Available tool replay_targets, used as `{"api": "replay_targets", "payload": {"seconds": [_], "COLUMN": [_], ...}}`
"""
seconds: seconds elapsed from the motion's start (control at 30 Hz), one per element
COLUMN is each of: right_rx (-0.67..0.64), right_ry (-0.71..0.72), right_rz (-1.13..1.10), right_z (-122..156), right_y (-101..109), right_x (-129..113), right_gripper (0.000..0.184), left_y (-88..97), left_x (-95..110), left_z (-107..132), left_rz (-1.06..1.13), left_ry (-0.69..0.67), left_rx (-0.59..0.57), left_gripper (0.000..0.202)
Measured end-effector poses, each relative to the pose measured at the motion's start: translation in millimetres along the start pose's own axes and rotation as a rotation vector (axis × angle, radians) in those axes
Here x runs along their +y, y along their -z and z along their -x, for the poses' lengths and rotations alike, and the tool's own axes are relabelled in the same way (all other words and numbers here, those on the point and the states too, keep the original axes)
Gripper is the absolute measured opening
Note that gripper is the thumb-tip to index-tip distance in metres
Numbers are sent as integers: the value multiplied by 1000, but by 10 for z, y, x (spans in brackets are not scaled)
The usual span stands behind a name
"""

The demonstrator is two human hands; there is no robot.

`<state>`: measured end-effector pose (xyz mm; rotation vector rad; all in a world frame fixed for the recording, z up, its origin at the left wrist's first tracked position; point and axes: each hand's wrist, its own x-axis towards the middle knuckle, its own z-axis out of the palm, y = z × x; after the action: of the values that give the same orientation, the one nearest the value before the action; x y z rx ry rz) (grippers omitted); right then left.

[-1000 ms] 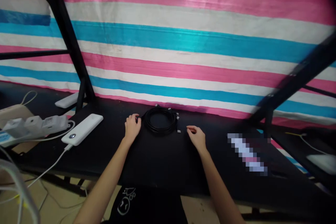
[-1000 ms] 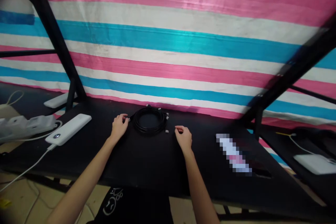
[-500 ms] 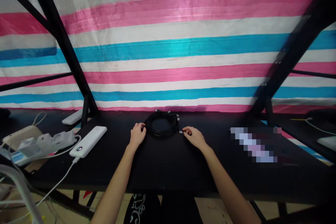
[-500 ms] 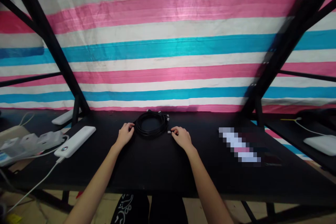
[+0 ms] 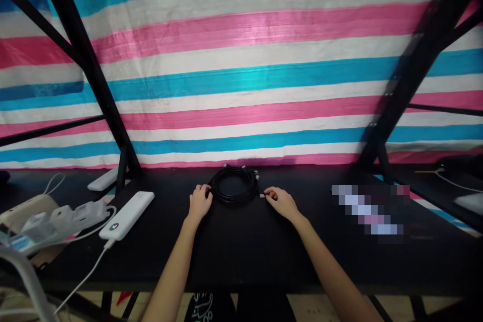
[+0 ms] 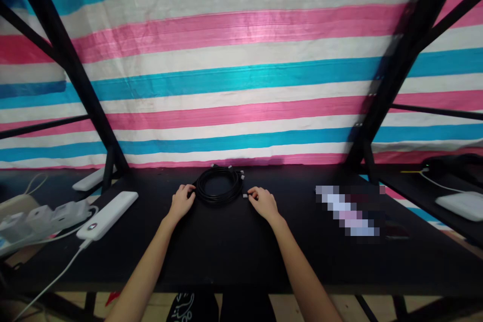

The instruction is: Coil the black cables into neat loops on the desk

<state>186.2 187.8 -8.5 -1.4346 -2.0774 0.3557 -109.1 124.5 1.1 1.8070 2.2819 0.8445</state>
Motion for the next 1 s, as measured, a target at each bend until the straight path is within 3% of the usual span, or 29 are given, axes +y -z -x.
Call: {"api": "replay_targets", "payload": {"seconds": [1.0], "right_rx": [-23], "right_ry": [-27], "right_rz": [10], "right_z": [-10], "right_y": [20], "right_x": [-30], "right_gripper": [18], "left_y": [3], "left_x": [6], "left_z": [0], "left_rz": [-30], "left_ry": [-7], "left_rx": [-12], "left_gripper": [25]}}
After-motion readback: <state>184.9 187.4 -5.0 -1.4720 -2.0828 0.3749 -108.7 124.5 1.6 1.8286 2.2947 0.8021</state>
